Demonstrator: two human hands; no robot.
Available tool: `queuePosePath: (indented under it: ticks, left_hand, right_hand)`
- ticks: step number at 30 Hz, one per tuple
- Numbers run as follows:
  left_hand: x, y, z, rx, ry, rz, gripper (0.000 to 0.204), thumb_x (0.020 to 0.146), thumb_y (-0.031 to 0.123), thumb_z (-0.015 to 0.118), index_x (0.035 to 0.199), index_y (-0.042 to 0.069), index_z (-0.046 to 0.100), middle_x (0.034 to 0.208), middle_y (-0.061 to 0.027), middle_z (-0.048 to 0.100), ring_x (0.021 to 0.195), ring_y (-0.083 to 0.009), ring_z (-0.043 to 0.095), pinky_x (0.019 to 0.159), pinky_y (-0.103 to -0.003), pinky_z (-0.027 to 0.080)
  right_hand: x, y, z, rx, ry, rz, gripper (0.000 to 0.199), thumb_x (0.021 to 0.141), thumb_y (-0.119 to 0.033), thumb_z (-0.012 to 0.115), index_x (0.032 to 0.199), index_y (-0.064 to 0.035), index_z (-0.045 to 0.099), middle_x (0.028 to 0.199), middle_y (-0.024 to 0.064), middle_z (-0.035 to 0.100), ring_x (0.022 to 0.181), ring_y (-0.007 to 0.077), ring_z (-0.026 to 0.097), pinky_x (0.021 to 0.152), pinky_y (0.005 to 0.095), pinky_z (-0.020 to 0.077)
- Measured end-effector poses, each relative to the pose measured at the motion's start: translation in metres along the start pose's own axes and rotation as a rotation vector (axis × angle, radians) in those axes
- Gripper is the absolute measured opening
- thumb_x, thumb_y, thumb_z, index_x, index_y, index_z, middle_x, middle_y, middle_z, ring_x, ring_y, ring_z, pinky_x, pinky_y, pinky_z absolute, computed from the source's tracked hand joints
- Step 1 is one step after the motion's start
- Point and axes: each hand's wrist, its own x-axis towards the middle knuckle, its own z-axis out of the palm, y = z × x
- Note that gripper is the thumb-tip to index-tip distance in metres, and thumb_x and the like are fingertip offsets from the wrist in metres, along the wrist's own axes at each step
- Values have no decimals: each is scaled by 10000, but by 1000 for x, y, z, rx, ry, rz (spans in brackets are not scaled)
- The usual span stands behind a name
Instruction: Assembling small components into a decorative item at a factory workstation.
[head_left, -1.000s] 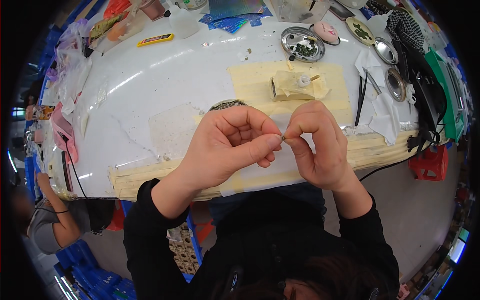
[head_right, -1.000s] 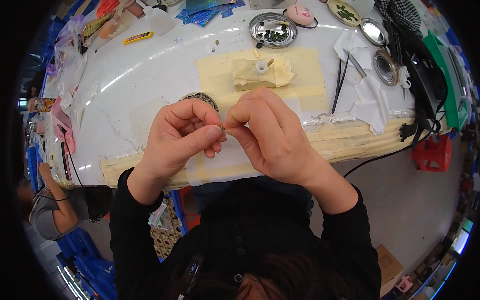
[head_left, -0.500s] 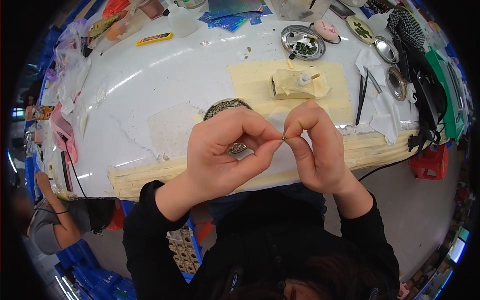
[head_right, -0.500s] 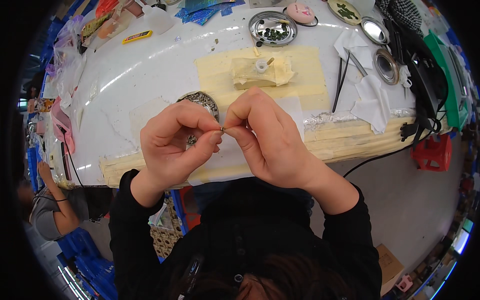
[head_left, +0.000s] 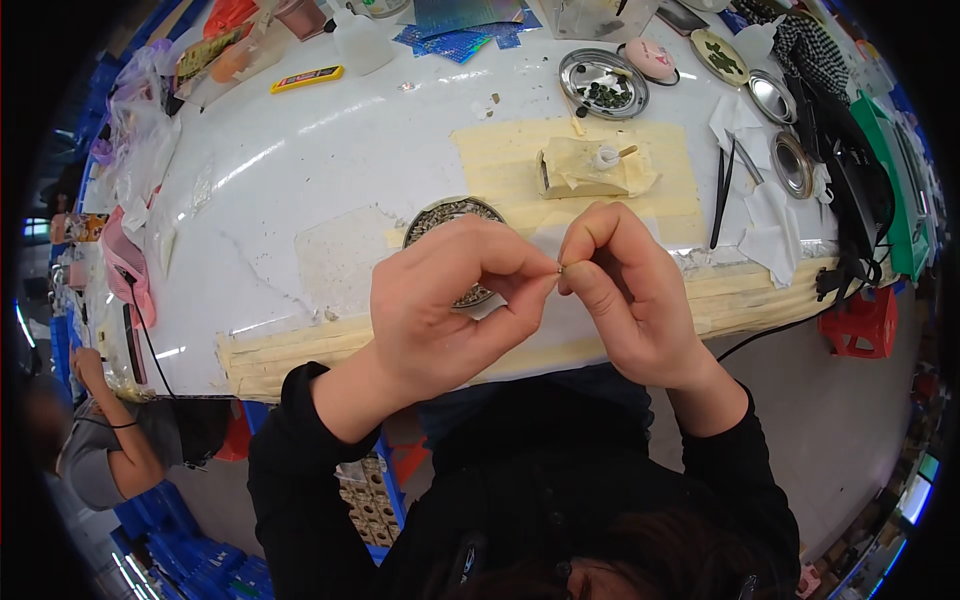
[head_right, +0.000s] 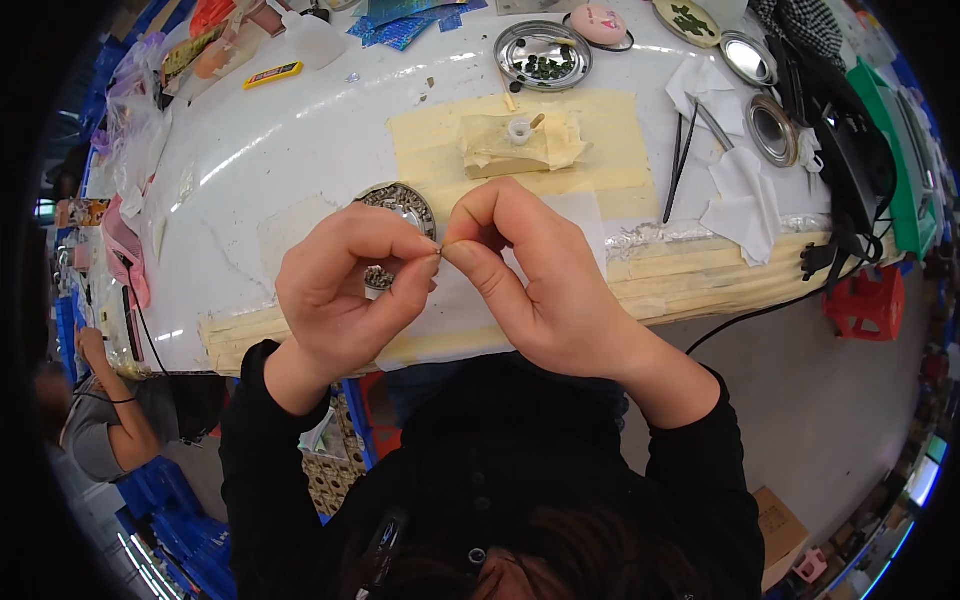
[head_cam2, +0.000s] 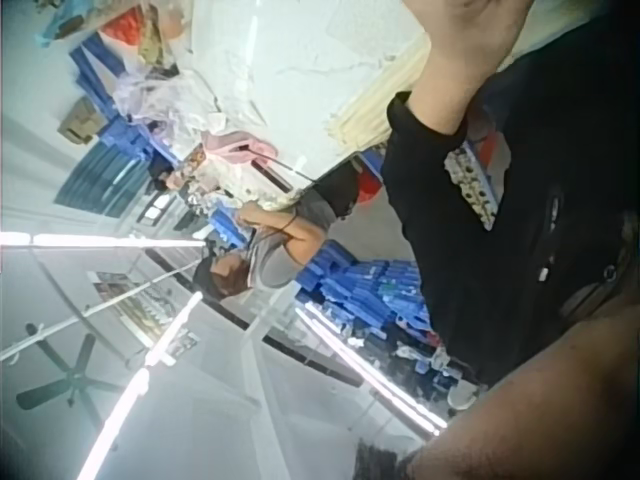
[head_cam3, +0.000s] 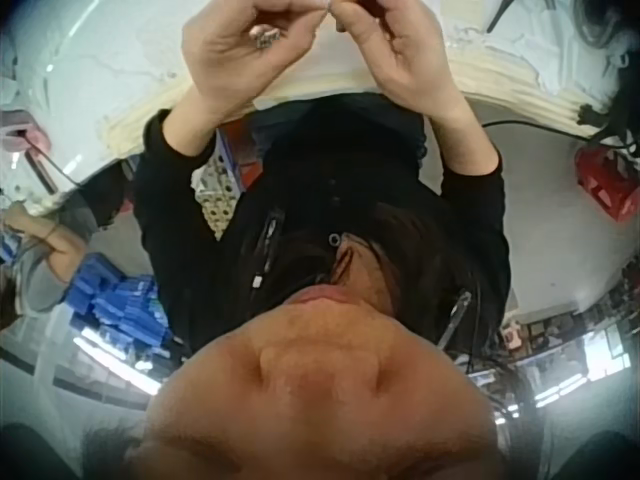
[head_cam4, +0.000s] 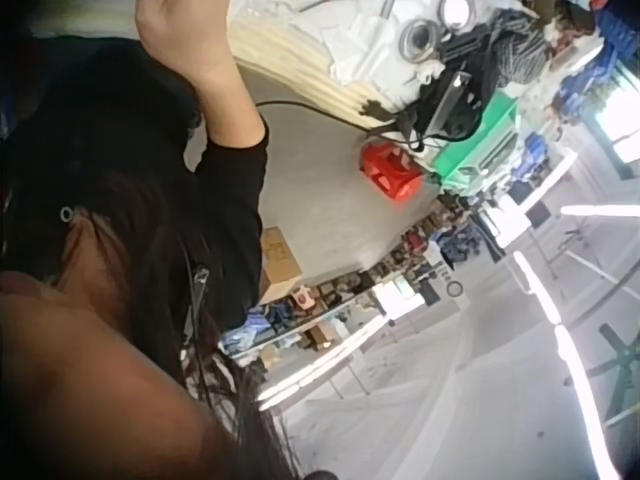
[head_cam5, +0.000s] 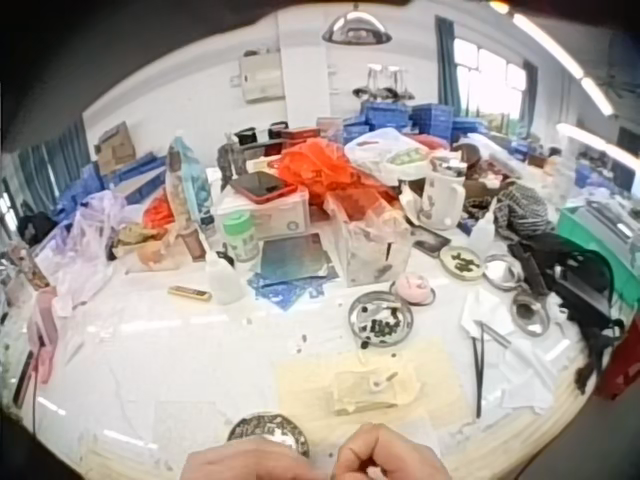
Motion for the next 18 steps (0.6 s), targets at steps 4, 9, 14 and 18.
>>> queuePosePath:
  ticks: [4,9,14,18]
  left_hand:
    - [0,9,1,-523,21,-509,67,895,-20,621,961,-22,618,849,-61,653,733,-89,637,632,-211,540]
    - [4,3,-4,-722,-18,-683,62,918,39,620,964,-2,614,820,-55,656,711,-82,625,608,-208,516]
    - [6,1,-6,-787,-44,-767,76,926,80,624,956,11,614,811,-46,659,683,-75,613,597,-200,497]
    - [7,-1,-8,-818,-72,-823,87,922,95,632,958,18,614,812,-46,662,677,-73,611,595,-194,494]
  right_hand:
    - [6,3,4,-323,135,-287,118,852,44,654,927,5,572,820,81,579,666,188,550,592,274,463]
    - [11,2,4,-548,187,-490,186,773,73,704,923,10,614,800,101,610,688,235,601,585,309,496]
    - [10,6,4,-670,212,-564,243,725,79,724,940,8,636,809,105,624,720,259,636,605,333,528]
    - [11,4,3,-713,180,-587,245,721,91,698,940,-1,638,817,112,626,714,277,639,595,334,534]
